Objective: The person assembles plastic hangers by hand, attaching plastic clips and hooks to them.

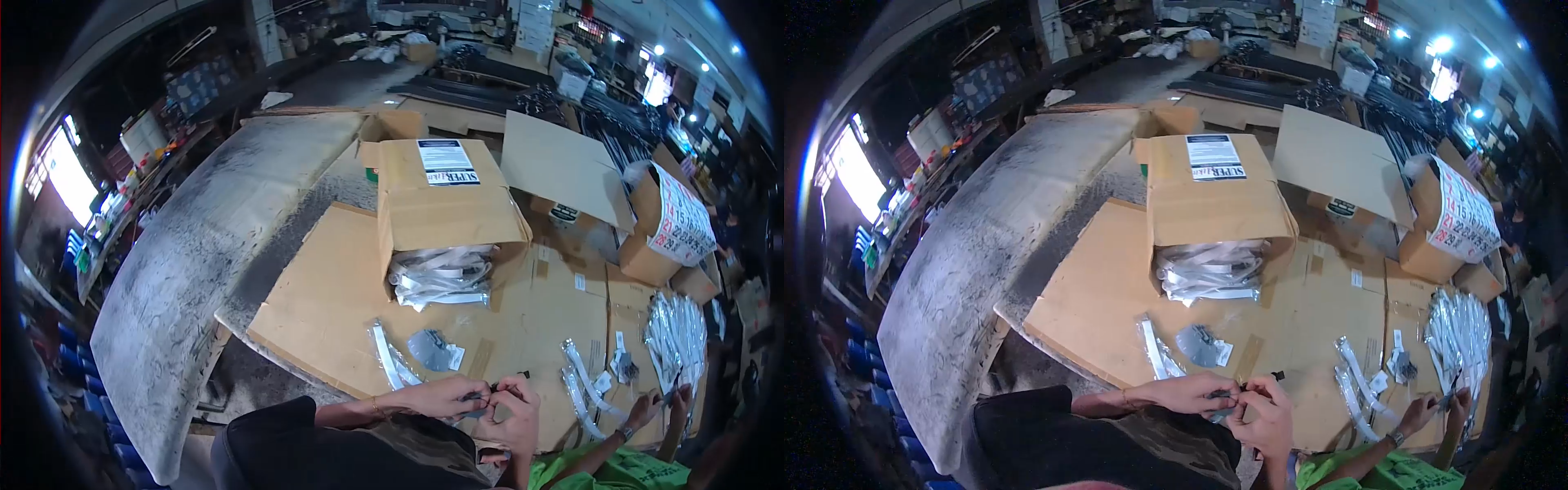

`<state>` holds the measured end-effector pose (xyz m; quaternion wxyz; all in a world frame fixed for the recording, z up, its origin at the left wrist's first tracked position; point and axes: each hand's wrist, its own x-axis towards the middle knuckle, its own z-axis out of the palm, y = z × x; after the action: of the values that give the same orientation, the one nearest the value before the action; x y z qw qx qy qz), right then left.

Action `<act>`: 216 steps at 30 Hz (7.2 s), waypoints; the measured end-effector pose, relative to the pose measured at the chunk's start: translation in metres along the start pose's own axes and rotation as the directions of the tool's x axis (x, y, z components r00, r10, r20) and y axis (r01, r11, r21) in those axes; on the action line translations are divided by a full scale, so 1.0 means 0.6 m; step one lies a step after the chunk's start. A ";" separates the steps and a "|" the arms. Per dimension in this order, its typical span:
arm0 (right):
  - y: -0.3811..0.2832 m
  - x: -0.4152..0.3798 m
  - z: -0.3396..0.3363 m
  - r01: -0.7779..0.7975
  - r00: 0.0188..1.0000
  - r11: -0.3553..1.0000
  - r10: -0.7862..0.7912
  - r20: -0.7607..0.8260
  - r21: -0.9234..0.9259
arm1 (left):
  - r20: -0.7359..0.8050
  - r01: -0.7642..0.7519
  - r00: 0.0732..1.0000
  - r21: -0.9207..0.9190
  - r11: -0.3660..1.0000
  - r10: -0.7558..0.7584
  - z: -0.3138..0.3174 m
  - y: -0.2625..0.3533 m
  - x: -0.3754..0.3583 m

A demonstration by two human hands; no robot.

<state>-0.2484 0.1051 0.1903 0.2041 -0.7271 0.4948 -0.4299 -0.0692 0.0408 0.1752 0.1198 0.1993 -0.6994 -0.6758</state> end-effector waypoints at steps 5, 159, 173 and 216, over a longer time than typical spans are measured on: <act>-0.016 0.005 0.003 0.041 0.999 0.998 -0.041 -0.004 -0.046 | 0.001 -0.012 1.000 -0.033 0.999 0.012 0.001 -0.003 -0.011; 0.012 -0.055 0.003 -0.222 0.974 0.962 0.211 0.085 0.159 | -0.202 -0.088 0.977 -0.090 0.992 0.068 0.036 -0.019 0.015; 0.018 -0.063 0.007 -0.279 0.946 0.928 0.311 -0.097 0.247 | -0.225 -0.091 0.974 -0.342 0.935 0.013 0.029 -0.033 0.018; 0.001 -0.048 0.037 -0.404 0.866 0.471 0.474 0.161 0.784 | -0.571 -0.334 0.821 -0.458 0.824 0.016 -0.027 -0.022 0.040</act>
<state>-0.2346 0.1276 0.1655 0.5898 -0.3883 0.4266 -0.5651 -0.0821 0.0156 0.1604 0.4285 0.2726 -0.4331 -0.7447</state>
